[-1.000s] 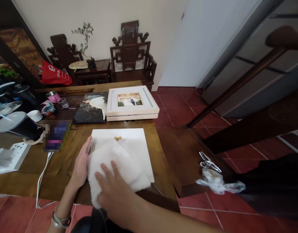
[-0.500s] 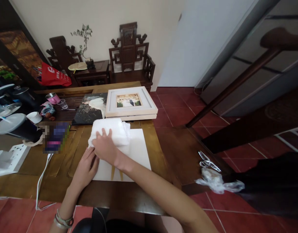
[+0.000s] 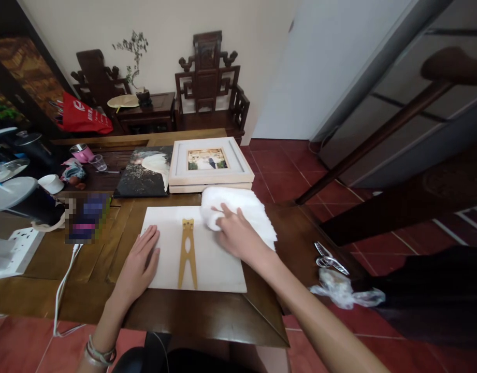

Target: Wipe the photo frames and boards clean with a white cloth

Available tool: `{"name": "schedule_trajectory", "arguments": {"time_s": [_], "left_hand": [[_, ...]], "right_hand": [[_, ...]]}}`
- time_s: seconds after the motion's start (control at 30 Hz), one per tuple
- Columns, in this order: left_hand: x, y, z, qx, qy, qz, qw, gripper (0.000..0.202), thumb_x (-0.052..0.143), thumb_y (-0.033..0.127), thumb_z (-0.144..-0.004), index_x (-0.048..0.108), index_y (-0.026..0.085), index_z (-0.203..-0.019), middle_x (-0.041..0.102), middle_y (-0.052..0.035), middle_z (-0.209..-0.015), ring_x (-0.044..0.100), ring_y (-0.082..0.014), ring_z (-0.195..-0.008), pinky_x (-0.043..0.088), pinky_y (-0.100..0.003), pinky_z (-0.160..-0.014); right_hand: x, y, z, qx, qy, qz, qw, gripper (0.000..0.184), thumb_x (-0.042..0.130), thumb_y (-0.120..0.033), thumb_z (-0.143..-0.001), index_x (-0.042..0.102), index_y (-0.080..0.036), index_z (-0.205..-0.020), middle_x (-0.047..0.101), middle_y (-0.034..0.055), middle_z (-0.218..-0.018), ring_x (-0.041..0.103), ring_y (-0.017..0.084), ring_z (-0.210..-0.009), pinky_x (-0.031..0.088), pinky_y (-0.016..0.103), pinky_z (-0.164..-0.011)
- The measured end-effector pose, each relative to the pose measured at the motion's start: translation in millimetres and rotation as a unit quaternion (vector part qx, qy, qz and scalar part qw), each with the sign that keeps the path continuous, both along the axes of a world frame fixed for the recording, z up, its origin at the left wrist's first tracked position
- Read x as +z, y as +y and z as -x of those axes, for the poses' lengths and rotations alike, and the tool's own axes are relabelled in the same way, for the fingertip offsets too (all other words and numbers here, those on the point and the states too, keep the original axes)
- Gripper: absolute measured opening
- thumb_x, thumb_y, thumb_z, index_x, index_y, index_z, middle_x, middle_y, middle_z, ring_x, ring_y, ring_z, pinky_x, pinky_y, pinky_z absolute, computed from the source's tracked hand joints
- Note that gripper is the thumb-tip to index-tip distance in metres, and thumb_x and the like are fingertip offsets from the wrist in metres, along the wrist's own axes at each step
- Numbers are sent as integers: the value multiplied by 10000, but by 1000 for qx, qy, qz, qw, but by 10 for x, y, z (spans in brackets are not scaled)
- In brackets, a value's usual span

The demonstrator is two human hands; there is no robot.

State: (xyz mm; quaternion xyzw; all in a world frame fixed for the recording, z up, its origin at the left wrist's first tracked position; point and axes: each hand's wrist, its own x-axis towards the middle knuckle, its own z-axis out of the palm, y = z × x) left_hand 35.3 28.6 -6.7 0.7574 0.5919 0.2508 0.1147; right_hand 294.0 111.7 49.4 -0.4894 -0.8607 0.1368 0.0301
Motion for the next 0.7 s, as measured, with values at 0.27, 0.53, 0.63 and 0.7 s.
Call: {"name": "schedule_trajectory", "arguments": {"time_s": [0.27,0.53,0.63,0.7], "left_hand": [[23,-4,-21,1,-6,3,1000,456,370,209,-959,381,181,-1414,397,-128,-1483,305,-226,-1407,251,-534,-1149],[23,-5,-14,3,-10,1,1000,461,385,216,-956,385,205,-1417,397,-112,-1486,311,-225,-1405,244,-516,-1156],[18,-7,-8,2,-7,0,1000,456,385,216,-955,393,188,-1410,399,-119,-1484,312,-223,-1404,252,-513,-1153],[12,-8,-4,4,-5,-1,1000,451,384,215,-955,399,172,-1404,400,-126,-1482,313,-221,-1404,255,-511,-1152]], "right_hand": [[0,-1101,-200,92,31,26,995,332,408,18,-642,669,-177,-699,385,73,-1483,171,309,-1423,205,614,-1128],[147,-790,-100,83,22,85,993,357,396,55,-626,667,-149,-738,413,87,-1464,201,301,-1414,209,579,-1140],[142,-339,23,59,14,59,996,337,399,51,-676,666,-109,-806,425,150,-1448,215,317,-1411,232,583,-1122],[122,-117,86,49,20,31,998,336,397,52,-692,667,-89,-836,431,183,-1437,220,320,-1411,244,591,-1107]]}}
